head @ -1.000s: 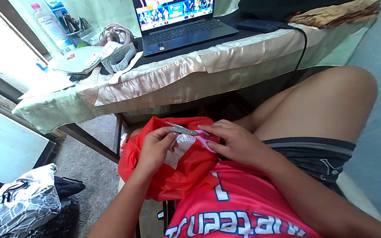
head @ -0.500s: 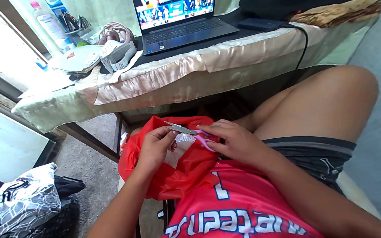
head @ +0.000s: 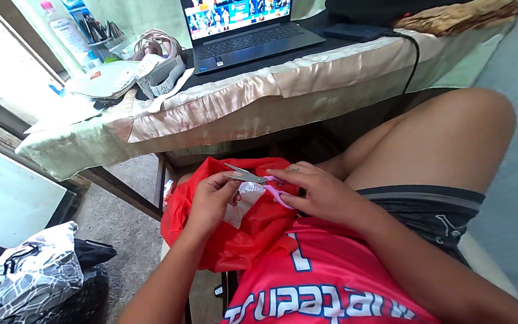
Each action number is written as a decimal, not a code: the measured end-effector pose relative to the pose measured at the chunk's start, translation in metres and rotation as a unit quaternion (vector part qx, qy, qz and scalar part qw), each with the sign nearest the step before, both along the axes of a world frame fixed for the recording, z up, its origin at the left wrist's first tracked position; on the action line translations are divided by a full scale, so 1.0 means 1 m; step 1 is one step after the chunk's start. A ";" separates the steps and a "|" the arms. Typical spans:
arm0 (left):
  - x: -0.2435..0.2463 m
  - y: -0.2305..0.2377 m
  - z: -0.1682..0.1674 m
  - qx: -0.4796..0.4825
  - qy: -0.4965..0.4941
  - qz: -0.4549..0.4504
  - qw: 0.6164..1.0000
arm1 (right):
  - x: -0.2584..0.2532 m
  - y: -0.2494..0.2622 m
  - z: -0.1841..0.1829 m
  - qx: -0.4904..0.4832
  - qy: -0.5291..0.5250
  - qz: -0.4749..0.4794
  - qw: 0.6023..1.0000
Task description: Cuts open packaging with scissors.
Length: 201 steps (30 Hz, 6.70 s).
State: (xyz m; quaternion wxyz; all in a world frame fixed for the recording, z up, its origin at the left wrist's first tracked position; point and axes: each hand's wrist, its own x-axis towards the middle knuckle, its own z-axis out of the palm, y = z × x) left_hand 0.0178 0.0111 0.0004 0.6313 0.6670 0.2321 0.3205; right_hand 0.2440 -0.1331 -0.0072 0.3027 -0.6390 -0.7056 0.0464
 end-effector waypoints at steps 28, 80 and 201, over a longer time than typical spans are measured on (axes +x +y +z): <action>0.000 0.000 -0.001 -0.009 -0.008 -0.010 1.000 | 0.002 0.001 -0.004 0.011 0.005 -0.003 1.000; -0.001 0.011 -0.001 -0.081 0.069 -0.030 0.994 | 0.000 0.001 0.002 -0.125 0.189 0.032 0.973; 0.000 0.006 -0.002 0.010 0.075 -0.016 0.997 | 0.004 -0.001 0.006 -0.120 0.109 0.029 0.986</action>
